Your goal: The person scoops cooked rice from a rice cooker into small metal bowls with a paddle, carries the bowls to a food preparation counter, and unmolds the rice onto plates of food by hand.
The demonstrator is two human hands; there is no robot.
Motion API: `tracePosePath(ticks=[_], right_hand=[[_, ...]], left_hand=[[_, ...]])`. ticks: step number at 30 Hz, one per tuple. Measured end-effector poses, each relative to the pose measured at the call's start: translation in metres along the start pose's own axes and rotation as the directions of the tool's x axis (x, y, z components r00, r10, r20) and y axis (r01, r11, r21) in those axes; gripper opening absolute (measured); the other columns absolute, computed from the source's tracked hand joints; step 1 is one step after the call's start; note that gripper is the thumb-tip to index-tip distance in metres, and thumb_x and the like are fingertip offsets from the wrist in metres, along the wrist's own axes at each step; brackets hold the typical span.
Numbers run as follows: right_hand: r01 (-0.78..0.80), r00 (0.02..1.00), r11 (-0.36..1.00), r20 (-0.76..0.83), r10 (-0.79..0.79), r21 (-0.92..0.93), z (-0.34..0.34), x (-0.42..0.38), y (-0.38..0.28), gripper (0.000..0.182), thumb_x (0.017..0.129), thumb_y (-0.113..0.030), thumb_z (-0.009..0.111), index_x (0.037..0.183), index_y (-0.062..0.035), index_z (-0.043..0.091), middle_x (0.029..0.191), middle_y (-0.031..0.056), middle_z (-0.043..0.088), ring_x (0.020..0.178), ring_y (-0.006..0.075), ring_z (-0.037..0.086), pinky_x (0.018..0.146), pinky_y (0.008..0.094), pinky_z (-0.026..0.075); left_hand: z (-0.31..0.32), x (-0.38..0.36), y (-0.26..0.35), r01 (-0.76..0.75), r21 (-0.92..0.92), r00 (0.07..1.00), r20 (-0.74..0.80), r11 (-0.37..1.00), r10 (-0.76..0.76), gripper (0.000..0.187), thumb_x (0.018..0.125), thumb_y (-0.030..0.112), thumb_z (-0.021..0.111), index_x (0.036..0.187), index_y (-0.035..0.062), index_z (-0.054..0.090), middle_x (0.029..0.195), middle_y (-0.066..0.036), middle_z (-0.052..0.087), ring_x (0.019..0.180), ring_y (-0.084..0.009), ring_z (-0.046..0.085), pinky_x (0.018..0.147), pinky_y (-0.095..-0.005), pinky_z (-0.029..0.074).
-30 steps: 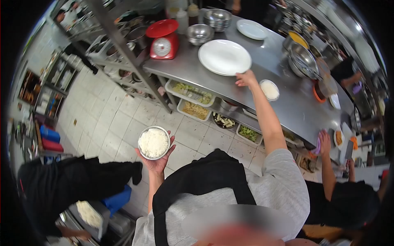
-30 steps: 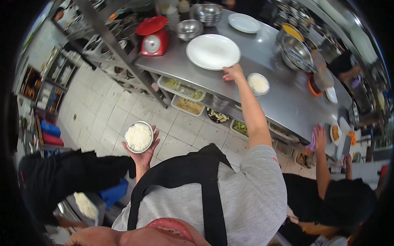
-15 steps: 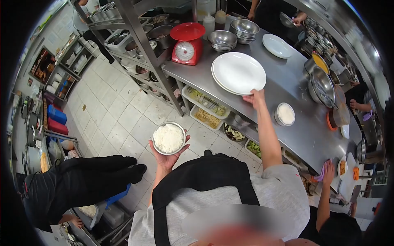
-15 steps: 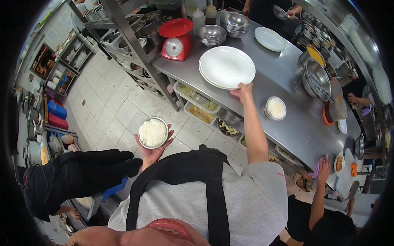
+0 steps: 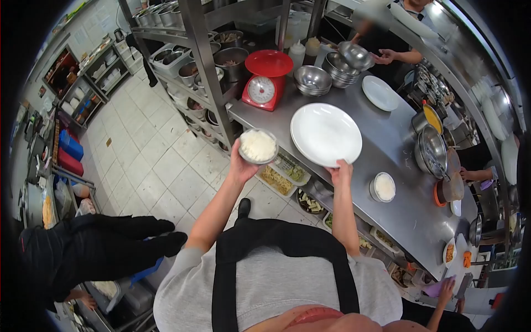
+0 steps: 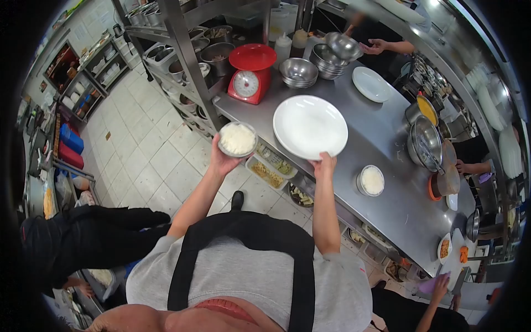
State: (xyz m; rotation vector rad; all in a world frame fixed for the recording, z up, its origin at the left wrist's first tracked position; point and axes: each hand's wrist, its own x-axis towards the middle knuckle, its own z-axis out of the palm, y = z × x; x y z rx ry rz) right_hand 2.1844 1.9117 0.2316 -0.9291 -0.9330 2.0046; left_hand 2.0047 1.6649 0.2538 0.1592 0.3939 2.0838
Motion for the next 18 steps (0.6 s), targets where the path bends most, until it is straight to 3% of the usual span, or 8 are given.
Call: tracePosePath(ticks=[5,7,10,13,14,15,16,18], right_hand=[[0.058,0.982,0.997,-0.175,-0.066,-0.054,-0.025,-0.063,-0.01,0.057,0.061,-0.001,0.048,0.117,0.0037,0.038,0.108,0.0203,0.049,0.093,0.0359,0.054,0.073,0.0541,0.048],[0.126,0.942,0.992,-0.309,-0.129,-0.031,-0.02,-0.095,-0.016,0.059,0.06,-0.001,0.049,0.117,0.0024,0.035,0.108,0.0187,0.048,0.095,0.0355,0.053,0.069,0.0512,0.05],[0.197,0.942,0.98,-0.274,-0.192,-0.01,-0.012,-0.134,-0.027,0.058,0.058,0.001,0.048,0.116,0.0038,0.039,0.108,0.0175,0.05,0.098,0.0317,0.053,0.08,0.0442,0.046],[0.284,0.917,0.959,-0.296,-0.268,0.012,0.01,-0.162,-0.043,0.062,0.058,0.004,0.046,0.119,0.0044,0.038,0.109,0.0175,0.05,0.1,0.0318,0.051,0.086,0.0431,0.044],[0.301,0.923,0.953,-0.252,-0.291,0.004,0.017,-0.168,-0.05,0.061,0.058,0.003,0.047,0.118,0.0056,0.039,0.108,0.0173,0.051,0.1,0.0312,0.052,0.086,0.0404,0.044],[0.34,0.91,0.94,-0.256,-0.326,0.01,0.031,-0.173,-0.059,0.061,0.058,0.003,0.047,0.118,0.0056,0.039,0.108,0.0173,0.051,0.1,0.0312,0.052,0.086,0.0404,0.044],[0.34,0.925,0.94,-0.181,-0.334,0.004,0.047,-0.178,-0.07,0.061,0.057,0.002,0.048,0.118,0.006,0.038,0.108,0.0172,0.051,0.1,0.031,0.052,0.087,0.0397,0.044],[0.367,0.923,0.929,-0.11,-0.37,-0.05,0.074,-0.181,-0.086,0.064,0.057,-0.001,0.052,0.119,0.0044,0.038,0.111,0.017,0.051,0.101,0.0299,0.052,0.087,0.0384,0.044]], left_hand=[[-0.021,0.11,0.008,0.093,0.142,0.971,-0.234,0.985,-0.058,0.057,0.076,0.042,0.054,0.119,0.006,0.044,0.119,-0.01,0.05,0.11,-0.0252,0.048,0.094,-0.0408,0.039],[-0.025,0.142,-0.001,0.135,0.183,0.97,-0.227,0.974,-0.091,0.05,0.08,0.037,0.052,0.117,0.0051,0.045,0.116,-0.01,0.052,0.107,-0.0231,0.05,0.091,-0.0397,0.041],[-0.048,0.184,-0.013,0.219,0.303,0.955,-0.263,0.928,-0.14,0.046,0.083,0.037,0.051,0.117,0.0065,0.045,0.115,-0.007,0.052,0.106,-0.0206,0.049,0.088,-0.039,0.04],[-0.029,0.178,0.006,0.274,0.523,0.959,-0.212,0.807,-0.188,0.067,0.082,0.054,0.045,0.127,0.0053,0.034,0.13,-0.012,0.037,0.121,-0.0251,0.033,0.1,-0.0388,0.024],[-0.016,0.164,0.014,0.272,0.669,0.942,-0.332,0.691,-0.05,0.073,0.081,0.058,0.043,0.132,0.0069,0.028,0.136,-0.01,0.028,0.125,-0.0251,0.027,0.101,-0.0392,0.021],[-0.043,0.171,0.007,-0.017,0.854,0.987,-0.068,0.52,0.145,0.083,0.081,0.057,0.043,0.134,-0.0025,0.017,0.138,-0.016,0.024,0.129,-0.0259,0.02,0.103,-0.0375,0.019],[0.002,0.134,0.022,-0.087,0.868,0.996,0.077,0.489,0.041,0.083,0.08,0.059,0.043,0.136,0.0046,0.014,0.14,-0.015,0.017,0.13,-0.0252,0.017,0.103,-0.039,0.02],[0.073,0.093,0.039,0.112,0.51,0.92,0.271,0.853,-0.283,0.078,0.08,0.057,0.046,0.139,0.0229,0.006,0.143,-0.013,0.004,0.131,-0.0233,0.012,0.101,-0.0426,0.023]])
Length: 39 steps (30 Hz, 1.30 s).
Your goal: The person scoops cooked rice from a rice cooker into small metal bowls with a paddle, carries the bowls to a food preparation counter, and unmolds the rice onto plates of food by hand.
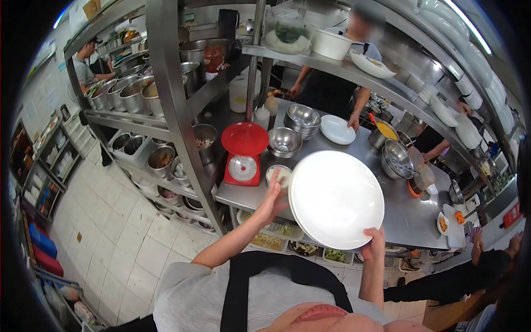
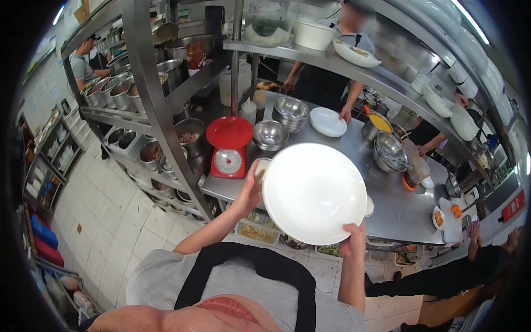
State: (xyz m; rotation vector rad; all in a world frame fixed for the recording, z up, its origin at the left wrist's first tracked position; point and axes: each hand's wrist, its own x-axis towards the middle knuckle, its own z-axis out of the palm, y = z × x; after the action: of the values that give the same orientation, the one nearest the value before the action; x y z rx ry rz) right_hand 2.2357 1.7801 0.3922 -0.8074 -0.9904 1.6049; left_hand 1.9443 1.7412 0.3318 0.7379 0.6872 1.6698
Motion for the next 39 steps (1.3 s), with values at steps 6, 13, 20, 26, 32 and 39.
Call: tracePosePath(ticks=[6,13,20,26,32,39], right_hand=[[0.151,0.905,0.984,0.415,-0.098,-0.095,0.109,-0.001,-0.082,0.064,0.083,-0.03,0.055,0.133,-0.0057,0.023,0.126,0.0097,0.042,0.112,0.0193,0.046,0.091,0.0335,0.041],[0.652,-0.287,-0.636,0.643,-0.711,-0.413,0.177,0.046,-0.111,0.084,0.064,-0.028,0.075,0.126,0.0,0.024,0.124,0.0152,0.034,0.116,0.0295,0.037,0.098,0.0459,0.029],[0.543,-0.586,-0.756,0.479,-0.653,-0.366,0.252,0.108,-0.226,0.075,0.054,-0.027,0.083,0.108,-0.0019,0.037,0.104,0.0117,0.04,0.097,0.0217,0.046,0.08,0.0314,0.039],[0.406,-0.476,-0.718,0.539,-0.695,-0.566,0.381,0.145,-0.347,0.06,0.065,-0.033,0.071,0.106,0.0044,0.048,0.105,0.0182,0.05,0.097,0.0265,0.048,0.082,0.0352,0.04],[0.233,-0.442,-0.703,0.571,-0.692,-0.672,0.494,0.218,-0.385,0.081,0.06,-0.023,0.069,0.126,0.0041,0.031,0.126,0.0219,0.039,0.116,0.0333,0.038,0.093,0.0431,0.035],[0.344,-0.271,-0.814,0.78,-0.564,-0.469,0.548,0.294,-0.4,0.106,0.046,-0.05,0.078,0.122,0.0099,0.034,0.121,0.0257,0.04,0.114,0.0369,0.039,0.092,0.0453,0.036]], left_hand=[[0.057,0.003,0.132,0.096,-0.354,0.991,0.124,0.93,-0.055,0.066,0.07,0.036,0.052,0.123,0.0017,0.037,0.118,-0.017,0.047,0.106,-0.0311,0.049,0.091,-0.0425,0.039],[0.108,0.003,0.232,-0.106,-0.316,0.965,0.198,0.943,0.175,0.057,0.07,0.032,0.048,0.117,-0.002,0.043,0.113,-0.018,0.05,0.103,-0.0308,0.05,0.091,-0.0419,0.039],[0.182,0.062,0.334,-0.426,-0.245,0.649,0.588,0.871,0.483,0.085,0.076,0.066,0.042,0.136,0.0126,0.015,0.134,-0.019,0.021,0.122,-0.0335,0.026,0.094,-0.0495,0.031],[0.133,0.062,0.312,-0.706,-0.123,0.551,0.523,0.697,0.65,0.084,0.08,0.048,0.047,0.138,0.0107,-0.002,0.14,-0.02,0.006,0.128,-0.0306,0.018,0.091,-0.0485,0.034],[0.071,-0.007,0.252,-0.749,0.355,0.662,0.429,0.559,0.614,0.099,0.067,0.029,0.066,0.139,0.0136,0.0,0.141,-0.015,0.013,0.128,-0.0296,0.022,0.098,-0.0474,0.026],[-0.008,-0.073,0.21,-0.5,0.494,0.798,-0.058,0.711,0.6,0.094,0.065,0.039,0.067,0.136,0.0076,0.014,0.136,-0.018,0.026,0.119,-0.0296,0.037,0.092,-0.0434,0.038]])
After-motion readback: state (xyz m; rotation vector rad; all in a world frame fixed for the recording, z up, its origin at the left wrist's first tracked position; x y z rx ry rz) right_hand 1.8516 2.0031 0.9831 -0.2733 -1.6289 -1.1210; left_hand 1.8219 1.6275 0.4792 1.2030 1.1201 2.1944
